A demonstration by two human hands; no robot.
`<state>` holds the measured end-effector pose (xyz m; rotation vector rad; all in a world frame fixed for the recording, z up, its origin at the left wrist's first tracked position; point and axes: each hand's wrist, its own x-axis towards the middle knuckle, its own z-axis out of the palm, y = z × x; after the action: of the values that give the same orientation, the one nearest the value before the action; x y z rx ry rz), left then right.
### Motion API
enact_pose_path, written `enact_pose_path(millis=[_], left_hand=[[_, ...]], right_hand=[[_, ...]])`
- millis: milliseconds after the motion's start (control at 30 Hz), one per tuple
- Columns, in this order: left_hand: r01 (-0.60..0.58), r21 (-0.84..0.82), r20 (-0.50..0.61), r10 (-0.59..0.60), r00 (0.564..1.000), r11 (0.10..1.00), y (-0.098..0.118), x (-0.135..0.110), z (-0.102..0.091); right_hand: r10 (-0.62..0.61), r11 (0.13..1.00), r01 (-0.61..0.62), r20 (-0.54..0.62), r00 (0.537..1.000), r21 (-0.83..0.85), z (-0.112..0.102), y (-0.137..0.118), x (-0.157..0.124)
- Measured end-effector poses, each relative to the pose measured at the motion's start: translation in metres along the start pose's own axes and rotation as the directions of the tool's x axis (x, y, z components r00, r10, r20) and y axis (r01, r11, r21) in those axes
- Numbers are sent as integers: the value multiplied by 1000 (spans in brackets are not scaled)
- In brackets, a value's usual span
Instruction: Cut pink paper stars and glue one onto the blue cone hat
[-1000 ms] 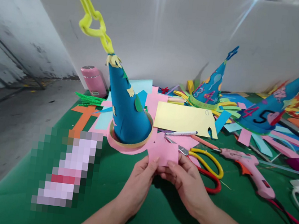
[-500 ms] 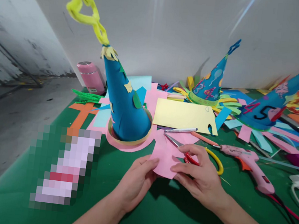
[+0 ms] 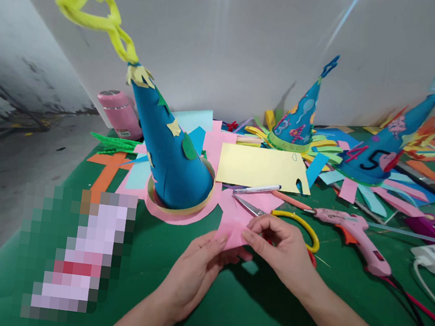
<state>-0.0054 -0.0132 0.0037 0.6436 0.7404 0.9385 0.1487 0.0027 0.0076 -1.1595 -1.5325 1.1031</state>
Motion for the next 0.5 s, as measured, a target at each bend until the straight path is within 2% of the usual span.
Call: enact_pose_path(millis=[200, 333, 500], left_hand=[[-58, 59, 15, 57, 998, 997, -2, 0, -1], [-68, 144, -39, 74, 996, 987, -2, 1, -1], [-54, 49, -71, 58, 996, 997, 3, 2, 0]], right_hand=[[68, 997, -66, 48, 997, -36, -2, -8, 5], [48, 996, -46, 24, 999, -75, 0, -6, 6], [23, 999, -23, 20, 1000, 26, 2, 2, 3]])
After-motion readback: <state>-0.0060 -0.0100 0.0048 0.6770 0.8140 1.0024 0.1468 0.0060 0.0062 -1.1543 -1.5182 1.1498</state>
